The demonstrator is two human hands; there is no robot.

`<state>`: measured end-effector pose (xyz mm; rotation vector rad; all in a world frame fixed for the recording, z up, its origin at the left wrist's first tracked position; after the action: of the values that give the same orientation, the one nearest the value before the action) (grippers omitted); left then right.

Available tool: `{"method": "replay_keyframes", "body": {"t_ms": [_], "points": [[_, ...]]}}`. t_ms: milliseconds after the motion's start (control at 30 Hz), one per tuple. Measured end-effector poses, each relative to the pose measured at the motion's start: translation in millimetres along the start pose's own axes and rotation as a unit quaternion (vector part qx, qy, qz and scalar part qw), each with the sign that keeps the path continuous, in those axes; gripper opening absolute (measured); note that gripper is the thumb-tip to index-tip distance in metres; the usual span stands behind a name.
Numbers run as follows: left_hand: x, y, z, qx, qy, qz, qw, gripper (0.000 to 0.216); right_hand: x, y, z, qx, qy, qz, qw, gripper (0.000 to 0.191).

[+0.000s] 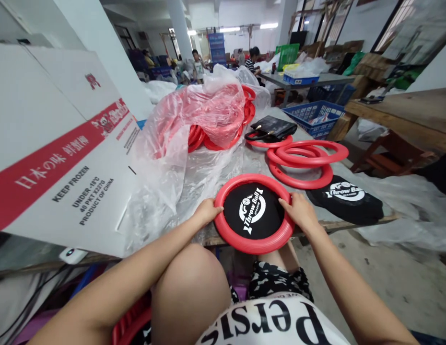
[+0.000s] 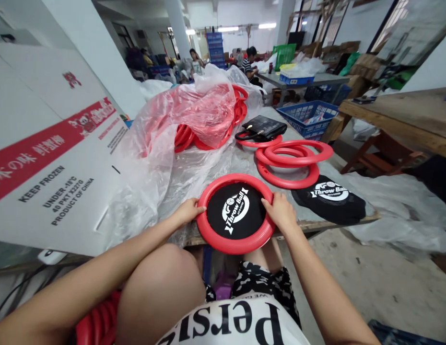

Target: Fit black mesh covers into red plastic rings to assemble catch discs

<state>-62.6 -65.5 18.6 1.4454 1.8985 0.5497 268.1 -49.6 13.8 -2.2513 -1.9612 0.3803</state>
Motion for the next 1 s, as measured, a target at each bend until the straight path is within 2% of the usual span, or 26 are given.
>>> {"method": "replay_keyframes", "body": {"t_ms": [133,267,400,533,600,633,700,733,800,900,967,1000], "points": [[11.0,-8.5,5.1,-0.020,0.000,-0.031,0.999,0.025,-0.9,-12.1,-1.5,-0.101,0.002,-0.017,0.995,0.052],[15.4,-14.2,12.3,-0.062,-0.017,-0.064,0.996,0.032,0.3,-13.6,4.9,-0.121,0.021,-0.029,0.992,0.054],[8.4,-10.8,15.6,-0.123,-0.033,-0.076,0.989,0.032,8.2,1.3,16.9,-0.045,-0.006,-0.015,0.999,0.048],[-4.9,2.0,10.1,-0.185,-0.030,-0.069,0.980,0.029,15.1,15.7,27.5,0.120,0.002,-0.027,0.992,0.051],[-10.9,10.6,3.7,-0.261,-0.008,-0.062,0.963,0.036,12.2,18.1,27.5,0.284,-0.002,-0.023,0.958,0.059],[-13.7,15.3,-0.3,-0.309,0.006,-0.053,0.950,0.041,8.8,17.9,25.3,0.381,-0.020,-0.016,0.924,0.063],[-19.3,25.1,-8.9,-0.399,0.031,-0.025,0.916,0.047,-0.5,15.4,15.9,0.545,-0.078,0.002,0.835,0.069],[-22.6,30.0,-13.3,-0.429,0.037,-0.006,0.903,0.049,-5.8,13.7,8.8,0.598,-0.111,0.009,0.794,0.069],[-31.3,38.7,-21.8,-0.461,0.043,0.035,0.886,0.051,-16.3,10.8,-7.9,0.650,-0.164,0.019,0.742,0.061],[-51.2,47.8,-34.6,-0.412,0.082,0.126,0.899,0.062,-29.9,11.7,-32.8,0.682,-0.199,0.011,0.704,0.042],[-68.7,52.1,-42.7,-0.326,0.099,0.210,0.917,0.078,-38.8,18.0,-46.8,0.687,-0.196,0.017,0.699,0.036],[-78.1,54.5,-46.1,-0.274,0.088,0.254,0.923,0.085,-43.8,23.0,-53.2,0.685,-0.191,0.026,0.702,0.035]]}}
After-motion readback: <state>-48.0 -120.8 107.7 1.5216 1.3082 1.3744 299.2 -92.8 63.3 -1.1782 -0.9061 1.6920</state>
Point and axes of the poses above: each hand's wrist, its own x-axis towards the middle knuckle, its own z-axis out of the palm, y = z × x, the point moved 1 cm from there along x, towards the middle knuckle, and after that the axes turned 7 degrees about -x, right-handed, at the moved point
